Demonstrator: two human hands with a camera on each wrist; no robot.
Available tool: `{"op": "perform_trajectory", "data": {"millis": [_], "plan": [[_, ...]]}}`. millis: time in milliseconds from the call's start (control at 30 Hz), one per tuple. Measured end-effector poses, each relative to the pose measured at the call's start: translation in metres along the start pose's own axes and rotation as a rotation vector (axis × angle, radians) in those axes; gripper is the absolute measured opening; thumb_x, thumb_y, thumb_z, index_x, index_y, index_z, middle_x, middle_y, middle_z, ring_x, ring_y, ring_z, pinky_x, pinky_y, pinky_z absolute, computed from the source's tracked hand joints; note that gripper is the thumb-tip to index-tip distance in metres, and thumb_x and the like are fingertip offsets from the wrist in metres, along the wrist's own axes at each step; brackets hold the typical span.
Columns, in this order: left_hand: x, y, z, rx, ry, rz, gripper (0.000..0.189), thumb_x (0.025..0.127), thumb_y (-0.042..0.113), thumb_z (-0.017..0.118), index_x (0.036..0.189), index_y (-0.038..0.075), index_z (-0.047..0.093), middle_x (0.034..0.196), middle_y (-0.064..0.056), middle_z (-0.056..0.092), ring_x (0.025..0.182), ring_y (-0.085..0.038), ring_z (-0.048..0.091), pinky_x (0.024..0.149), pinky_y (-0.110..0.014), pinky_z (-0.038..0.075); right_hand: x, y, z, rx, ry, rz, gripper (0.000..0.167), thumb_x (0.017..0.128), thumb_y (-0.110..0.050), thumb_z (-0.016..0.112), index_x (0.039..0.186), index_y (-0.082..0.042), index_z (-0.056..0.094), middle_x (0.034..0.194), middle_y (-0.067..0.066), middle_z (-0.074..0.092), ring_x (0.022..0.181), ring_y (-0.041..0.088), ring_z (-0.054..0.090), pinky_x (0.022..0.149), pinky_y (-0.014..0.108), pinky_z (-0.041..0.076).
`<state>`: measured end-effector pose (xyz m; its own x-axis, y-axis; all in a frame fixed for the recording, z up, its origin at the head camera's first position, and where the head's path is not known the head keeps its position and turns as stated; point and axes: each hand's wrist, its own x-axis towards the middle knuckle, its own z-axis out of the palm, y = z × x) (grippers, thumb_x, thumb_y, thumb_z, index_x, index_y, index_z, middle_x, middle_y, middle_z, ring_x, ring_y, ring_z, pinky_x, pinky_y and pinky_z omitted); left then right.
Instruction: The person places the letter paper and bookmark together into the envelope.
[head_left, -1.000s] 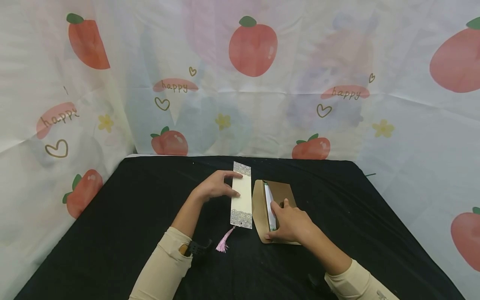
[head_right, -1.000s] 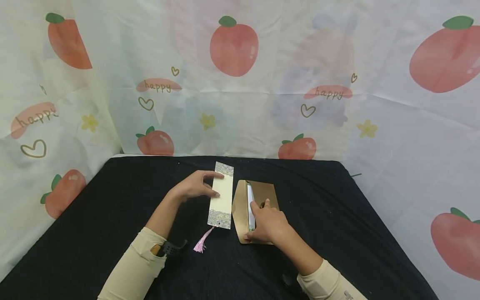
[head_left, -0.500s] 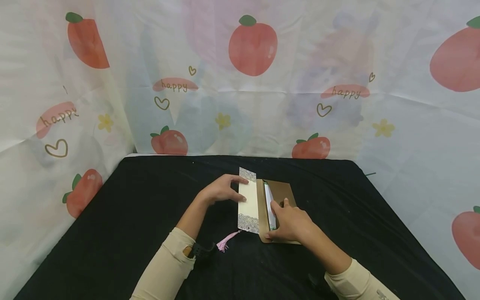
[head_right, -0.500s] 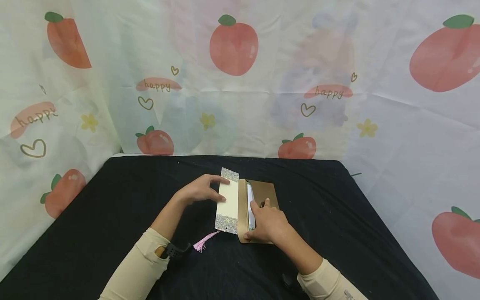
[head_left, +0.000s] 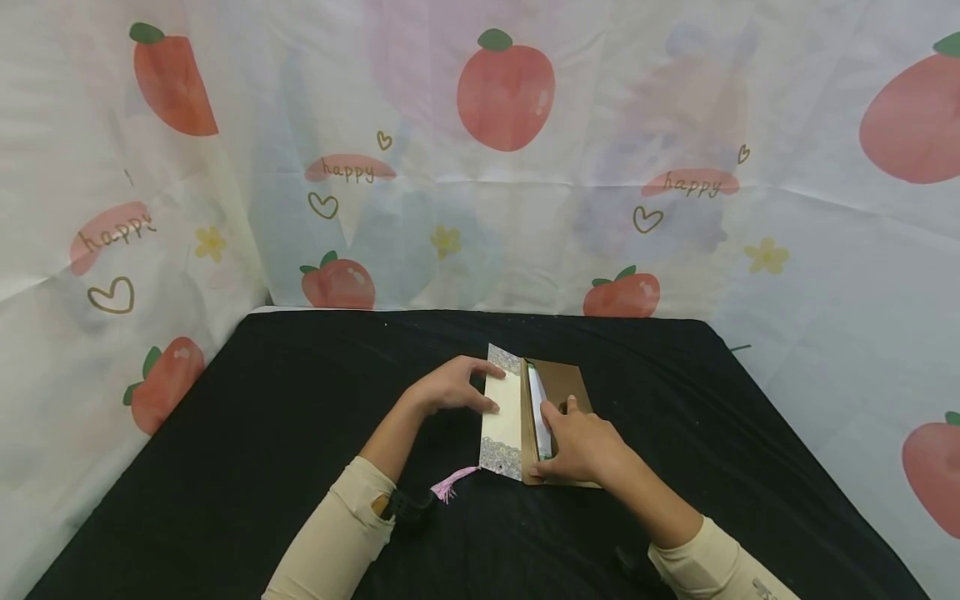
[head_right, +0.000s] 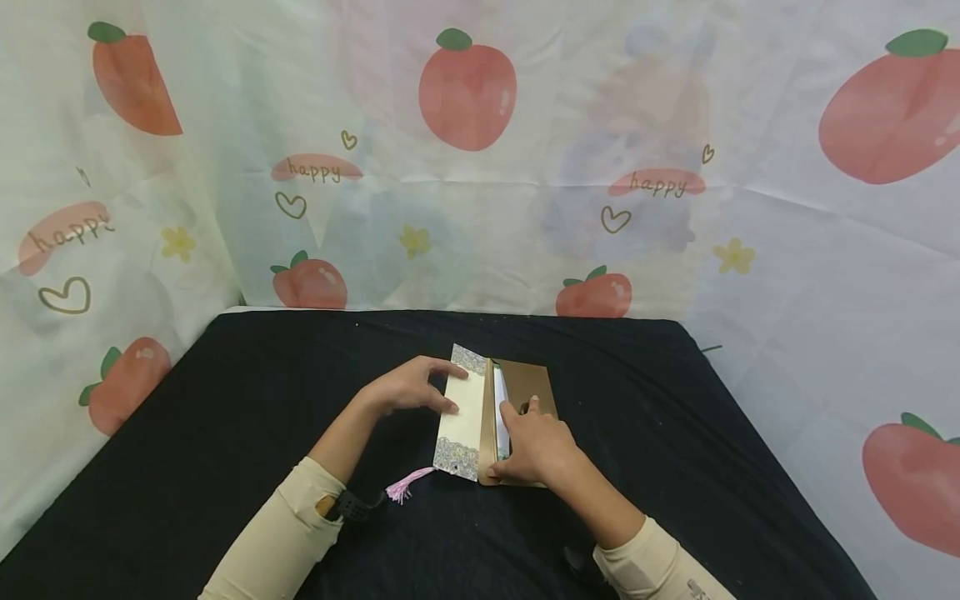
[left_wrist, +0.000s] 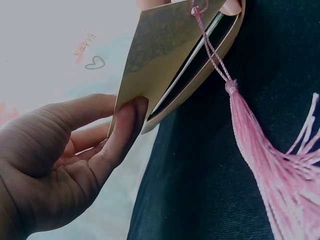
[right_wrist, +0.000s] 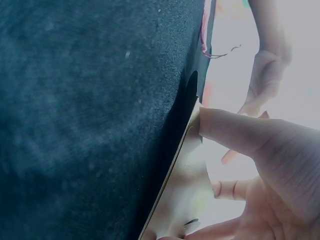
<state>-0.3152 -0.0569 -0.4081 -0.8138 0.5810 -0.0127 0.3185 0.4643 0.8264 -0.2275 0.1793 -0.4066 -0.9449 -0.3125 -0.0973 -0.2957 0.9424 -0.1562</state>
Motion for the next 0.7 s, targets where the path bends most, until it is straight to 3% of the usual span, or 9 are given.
{"op": "perform_trajectory", "data": {"millis": [333,700], "plan": [[0.005,-0.003,0.006,-0.026,-0.012,-0.017,0.055,0.087,0.006,0.084,0.139,0.005,0.065,0.121,-0.009,0.062,0.102,-0.027,0.059,0.082,-0.034,0.055,-0.001,0.001,0.000,0.002,-0.003,0.005,0.094,0.071,-0.055,0.092,0.138,-0.004,0.052,0.140,0.045,0.046,0.103,0.056,0.064,0.078,0.064,0.057],[0.009,-0.003,0.014,0.040,0.022,-0.031,0.055,0.085,0.005,0.085,0.137,0.006,0.066,0.127,-0.012,0.062,0.109,-0.030,0.057,0.085,-0.036,0.052,-0.001,0.001,-0.001,-0.002,-0.002,-0.008,0.091,0.071,-0.054,0.092,0.137,-0.005,0.052,0.140,0.045,0.046,0.102,0.056,0.065,0.078,0.063,0.057]]}}
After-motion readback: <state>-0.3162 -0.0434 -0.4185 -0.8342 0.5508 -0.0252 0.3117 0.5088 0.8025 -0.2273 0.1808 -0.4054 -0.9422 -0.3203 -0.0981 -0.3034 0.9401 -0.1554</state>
